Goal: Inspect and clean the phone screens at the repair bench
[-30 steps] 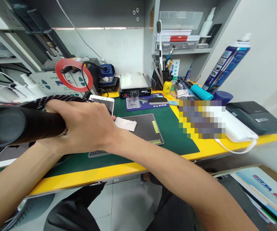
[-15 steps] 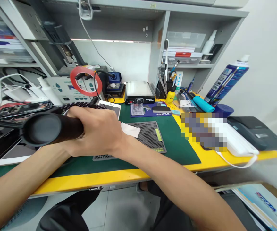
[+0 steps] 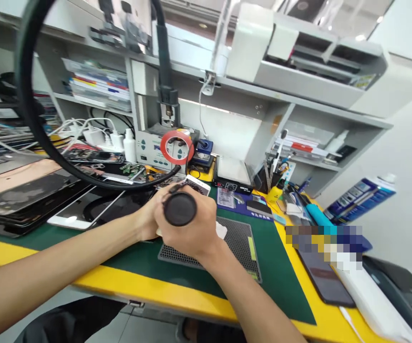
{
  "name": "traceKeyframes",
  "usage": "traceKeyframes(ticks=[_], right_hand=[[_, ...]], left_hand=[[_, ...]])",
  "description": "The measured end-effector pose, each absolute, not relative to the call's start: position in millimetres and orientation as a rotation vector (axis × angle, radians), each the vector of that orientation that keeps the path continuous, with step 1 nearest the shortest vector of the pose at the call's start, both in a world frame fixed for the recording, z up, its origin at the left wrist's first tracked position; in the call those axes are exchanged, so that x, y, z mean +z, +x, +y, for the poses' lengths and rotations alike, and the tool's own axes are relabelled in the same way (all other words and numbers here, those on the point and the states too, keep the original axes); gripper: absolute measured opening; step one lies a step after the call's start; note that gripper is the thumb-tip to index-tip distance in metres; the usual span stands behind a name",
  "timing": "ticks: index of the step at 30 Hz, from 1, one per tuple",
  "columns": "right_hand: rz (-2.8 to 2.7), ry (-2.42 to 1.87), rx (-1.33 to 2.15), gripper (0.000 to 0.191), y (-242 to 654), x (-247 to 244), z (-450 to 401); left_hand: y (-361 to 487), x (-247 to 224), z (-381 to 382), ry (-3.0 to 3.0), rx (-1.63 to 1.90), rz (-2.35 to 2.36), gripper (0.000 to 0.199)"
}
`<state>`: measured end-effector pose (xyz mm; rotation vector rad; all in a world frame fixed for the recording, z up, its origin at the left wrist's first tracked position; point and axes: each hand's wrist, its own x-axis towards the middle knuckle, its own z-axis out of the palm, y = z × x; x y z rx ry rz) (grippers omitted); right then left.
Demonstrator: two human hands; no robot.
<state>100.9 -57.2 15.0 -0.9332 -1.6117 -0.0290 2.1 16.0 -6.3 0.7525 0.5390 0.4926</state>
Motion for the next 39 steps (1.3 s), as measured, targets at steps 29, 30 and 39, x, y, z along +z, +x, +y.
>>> traceKeyframes(ticks=[29, 30, 39], right_hand=[[-1.073, -1.165, -0.184, 0.038, 124.7, 34.5, -33.8], [-1.065, -1.172, -0.183, 0.039, 125.4, 35.1, -33.8], [-1.003, -1.224, -0.173, 0.041, 131.2, 40.3, -34.4]], left_hand=[[-3.0, 10.6, 2.4, 0.79, 0.382, 0.559, 0.047], [-3.2, 11.1, 2.1, 0.793, 0.386, 0.556, 0.046], [-3.4, 9.5, 5.1, 0.822, 0.391, 0.503, 0.059]])
